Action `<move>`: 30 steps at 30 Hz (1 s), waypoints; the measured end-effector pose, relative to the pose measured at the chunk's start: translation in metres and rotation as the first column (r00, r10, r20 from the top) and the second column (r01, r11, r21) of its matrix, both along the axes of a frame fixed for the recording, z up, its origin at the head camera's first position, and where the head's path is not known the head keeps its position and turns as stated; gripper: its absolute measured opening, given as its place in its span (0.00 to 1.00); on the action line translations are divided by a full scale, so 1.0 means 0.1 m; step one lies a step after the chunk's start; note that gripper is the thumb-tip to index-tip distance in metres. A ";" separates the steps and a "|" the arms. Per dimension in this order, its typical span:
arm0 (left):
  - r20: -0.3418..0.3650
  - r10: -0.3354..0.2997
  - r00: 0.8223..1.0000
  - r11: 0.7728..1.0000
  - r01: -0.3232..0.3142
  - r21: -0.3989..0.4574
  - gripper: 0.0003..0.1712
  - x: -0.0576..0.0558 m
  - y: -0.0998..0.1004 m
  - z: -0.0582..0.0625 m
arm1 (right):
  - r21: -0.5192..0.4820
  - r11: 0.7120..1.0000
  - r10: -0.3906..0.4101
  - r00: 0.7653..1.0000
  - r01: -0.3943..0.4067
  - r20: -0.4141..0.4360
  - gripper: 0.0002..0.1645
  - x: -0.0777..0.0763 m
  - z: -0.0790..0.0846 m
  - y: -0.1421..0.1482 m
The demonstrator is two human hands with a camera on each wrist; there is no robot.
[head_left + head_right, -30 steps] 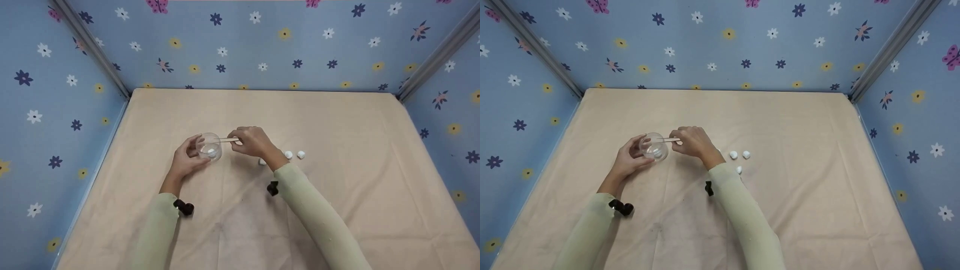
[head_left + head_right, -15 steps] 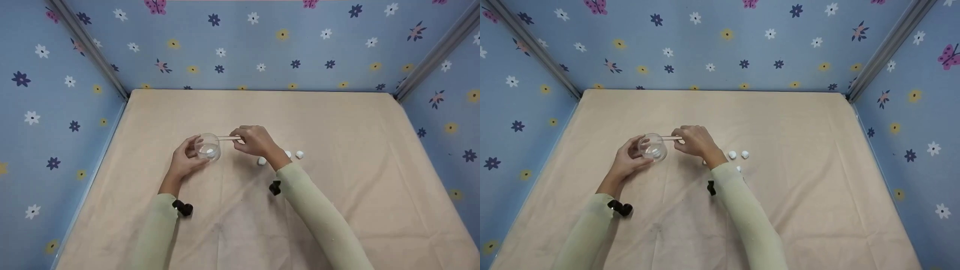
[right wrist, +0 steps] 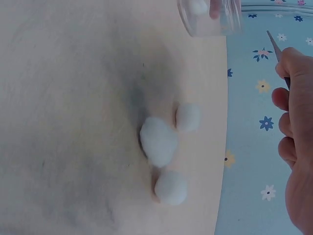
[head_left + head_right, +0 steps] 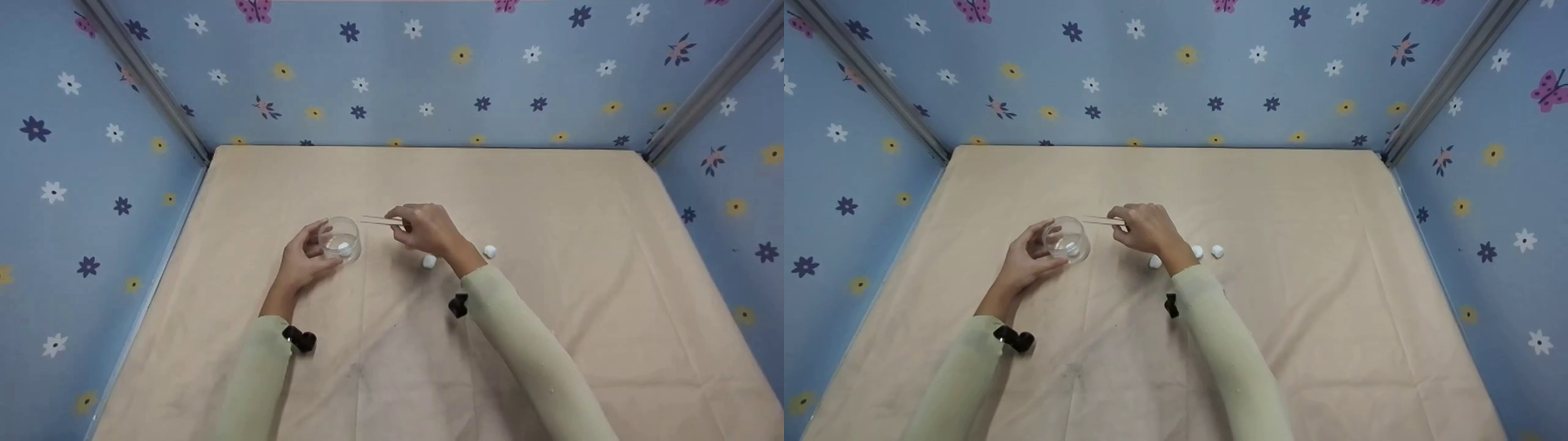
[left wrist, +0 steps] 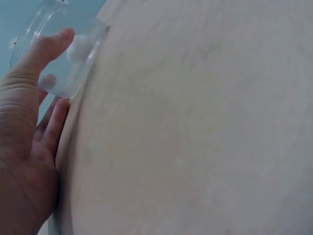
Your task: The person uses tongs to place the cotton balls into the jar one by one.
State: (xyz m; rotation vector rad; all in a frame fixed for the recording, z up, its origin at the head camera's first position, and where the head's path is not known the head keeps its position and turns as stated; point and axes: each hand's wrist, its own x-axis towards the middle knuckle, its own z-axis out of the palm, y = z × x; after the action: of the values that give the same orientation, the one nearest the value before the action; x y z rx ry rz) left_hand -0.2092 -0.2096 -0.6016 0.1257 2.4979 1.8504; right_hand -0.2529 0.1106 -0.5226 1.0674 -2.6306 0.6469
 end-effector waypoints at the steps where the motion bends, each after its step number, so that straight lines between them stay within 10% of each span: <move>1: -0.001 0.000 1.000 1.000 0.000 0.000 0.53 0.00 0.00 0.00 | 0.003 1.000 -0.005 1.000 0.005 0.004 0.15 0.00 0.00 0.01; 30: 0.017 0.003 1.000 1.000 -0.003 -0.001 0.55 -0.01 0.00 -0.02 | -0.031 0.999 0.017 0.998 -0.019 -0.057 0.14 0.01 -0.02 0.39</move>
State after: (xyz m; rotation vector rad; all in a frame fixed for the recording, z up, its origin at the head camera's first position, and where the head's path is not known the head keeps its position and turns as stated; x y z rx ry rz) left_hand -0.2102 -0.2092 -0.6038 0.1053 2.4895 1.8435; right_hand -0.2515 0.1499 -0.5249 1.0850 -2.5571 0.6496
